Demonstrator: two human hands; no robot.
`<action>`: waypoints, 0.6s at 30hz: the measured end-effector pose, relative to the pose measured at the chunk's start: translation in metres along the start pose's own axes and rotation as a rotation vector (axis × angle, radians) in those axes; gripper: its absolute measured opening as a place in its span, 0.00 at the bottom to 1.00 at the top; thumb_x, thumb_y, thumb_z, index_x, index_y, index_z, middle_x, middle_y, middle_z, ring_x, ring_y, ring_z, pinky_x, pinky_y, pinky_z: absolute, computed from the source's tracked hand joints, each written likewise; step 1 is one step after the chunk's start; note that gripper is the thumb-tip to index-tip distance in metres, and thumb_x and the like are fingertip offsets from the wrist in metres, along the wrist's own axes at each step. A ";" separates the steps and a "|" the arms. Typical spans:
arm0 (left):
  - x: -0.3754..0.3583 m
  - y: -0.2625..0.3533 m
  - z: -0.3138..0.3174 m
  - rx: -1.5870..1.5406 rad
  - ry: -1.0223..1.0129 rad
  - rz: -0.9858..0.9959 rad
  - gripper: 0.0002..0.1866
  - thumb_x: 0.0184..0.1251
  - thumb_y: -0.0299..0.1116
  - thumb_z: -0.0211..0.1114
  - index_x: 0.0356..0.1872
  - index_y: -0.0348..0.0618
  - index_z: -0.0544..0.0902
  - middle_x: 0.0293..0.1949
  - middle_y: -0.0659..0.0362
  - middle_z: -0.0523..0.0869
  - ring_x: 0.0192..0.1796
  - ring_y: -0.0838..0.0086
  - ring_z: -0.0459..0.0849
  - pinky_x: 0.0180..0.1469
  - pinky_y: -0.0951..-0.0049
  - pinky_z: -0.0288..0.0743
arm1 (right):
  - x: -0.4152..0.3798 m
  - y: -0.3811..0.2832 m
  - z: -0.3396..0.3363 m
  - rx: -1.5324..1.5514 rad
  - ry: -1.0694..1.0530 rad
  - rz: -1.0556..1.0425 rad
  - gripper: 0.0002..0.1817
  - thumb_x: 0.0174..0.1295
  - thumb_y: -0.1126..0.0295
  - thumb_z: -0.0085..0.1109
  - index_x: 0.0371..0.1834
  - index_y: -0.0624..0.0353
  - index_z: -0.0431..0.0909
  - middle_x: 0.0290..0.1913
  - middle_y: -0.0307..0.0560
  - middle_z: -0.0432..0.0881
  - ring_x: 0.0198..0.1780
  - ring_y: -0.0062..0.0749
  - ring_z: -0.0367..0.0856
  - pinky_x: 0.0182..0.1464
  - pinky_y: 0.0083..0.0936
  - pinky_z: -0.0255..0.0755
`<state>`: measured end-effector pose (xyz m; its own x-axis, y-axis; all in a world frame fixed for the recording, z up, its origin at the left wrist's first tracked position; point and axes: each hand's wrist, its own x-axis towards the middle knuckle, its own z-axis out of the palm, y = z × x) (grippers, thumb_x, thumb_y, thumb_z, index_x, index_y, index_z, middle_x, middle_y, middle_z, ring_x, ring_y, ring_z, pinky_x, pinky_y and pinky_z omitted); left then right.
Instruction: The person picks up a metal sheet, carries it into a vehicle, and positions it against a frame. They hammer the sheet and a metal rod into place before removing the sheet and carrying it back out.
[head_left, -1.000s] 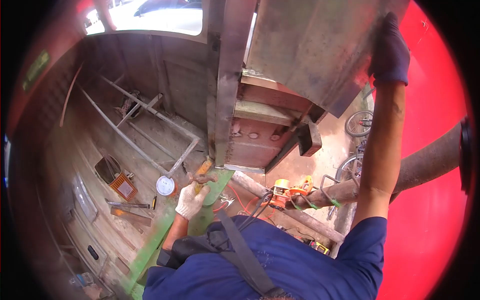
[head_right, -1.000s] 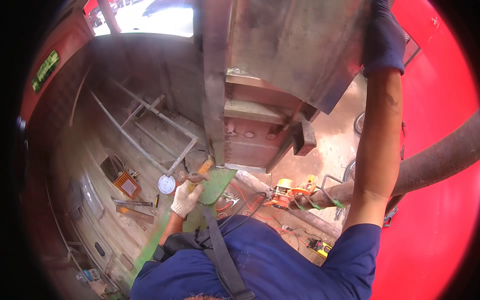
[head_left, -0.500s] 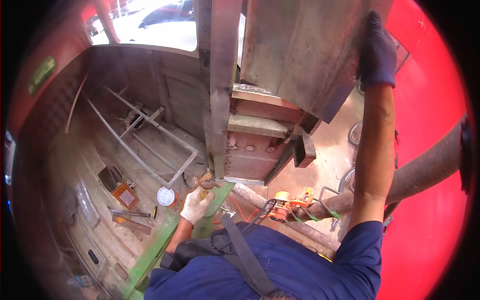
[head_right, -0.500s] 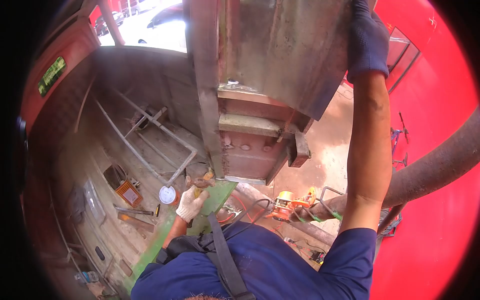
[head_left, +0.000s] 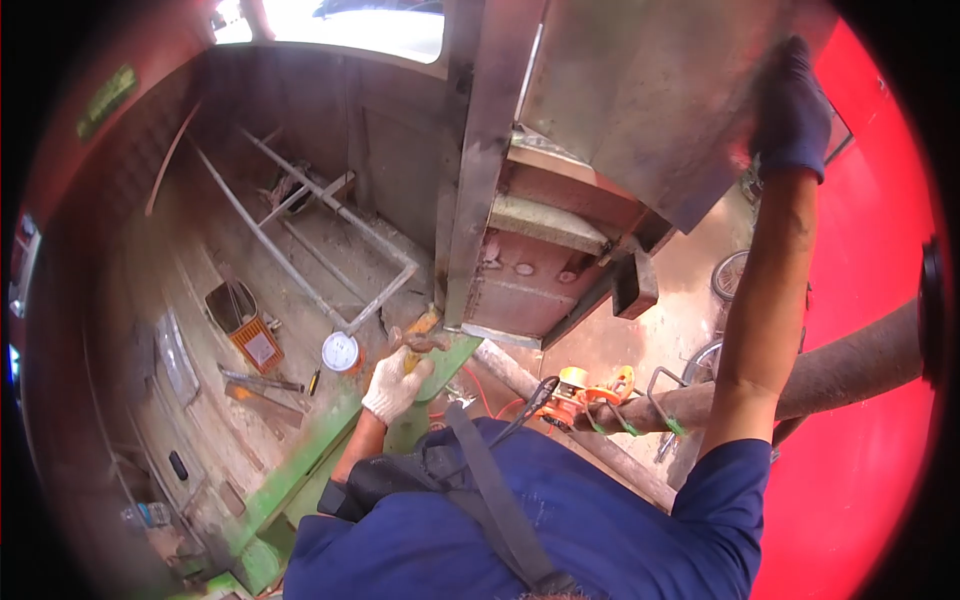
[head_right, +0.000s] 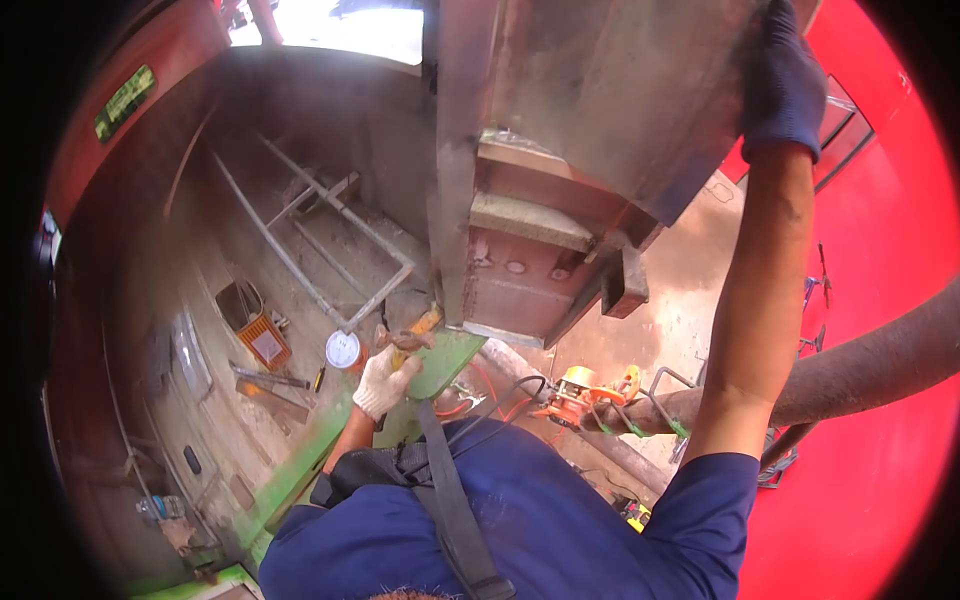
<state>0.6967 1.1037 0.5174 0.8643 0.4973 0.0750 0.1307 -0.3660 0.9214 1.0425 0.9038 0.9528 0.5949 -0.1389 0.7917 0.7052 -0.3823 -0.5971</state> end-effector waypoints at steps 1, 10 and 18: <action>-0.001 -0.006 0.001 0.027 0.013 0.025 0.18 0.69 0.35 0.63 0.57 0.39 0.82 0.45 0.51 0.89 0.46 0.66 0.88 0.54 0.66 0.78 | 0.001 0.001 0.000 -0.002 -0.003 -0.008 0.41 0.73 0.31 0.44 0.50 0.65 0.86 0.38 0.49 0.85 0.36 0.38 0.82 0.42 0.33 0.77; -0.009 -0.033 0.004 0.034 -0.043 -0.072 0.22 0.69 0.45 0.67 0.54 0.36 0.82 0.42 0.39 0.87 0.48 0.43 0.87 0.47 0.56 0.79 | 0.012 0.010 -0.001 -0.031 -0.040 -0.047 0.41 0.73 0.30 0.43 0.49 0.63 0.85 0.33 0.48 0.84 0.24 0.39 0.80 0.27 0.36 0.75; -0.020 -0.024 0.006 0.160 -0.140 -0.078 0.25 0.69 0.50 0.65 0.55 0.37 0.82 0.43 0.37 0.87 0.49 0.41 0.86 0.49 0.51 0.79 | 0.003 -0.007 -0.006 0.070 -0.181 0.105 0.38 0.76 0.38 0.47 0.56 0.70 0.83 0.50 0.55 0.87 0.51 0.42 0.83 0.56 0.33 0.74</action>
<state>0.6792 1.0980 0.4917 0.9060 0.4192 -0.0579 0.2656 -0.4566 0.8491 1.0369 0.9003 0.9606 0.7219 -0.0057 0.6919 0.6568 -0.3090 -0.6878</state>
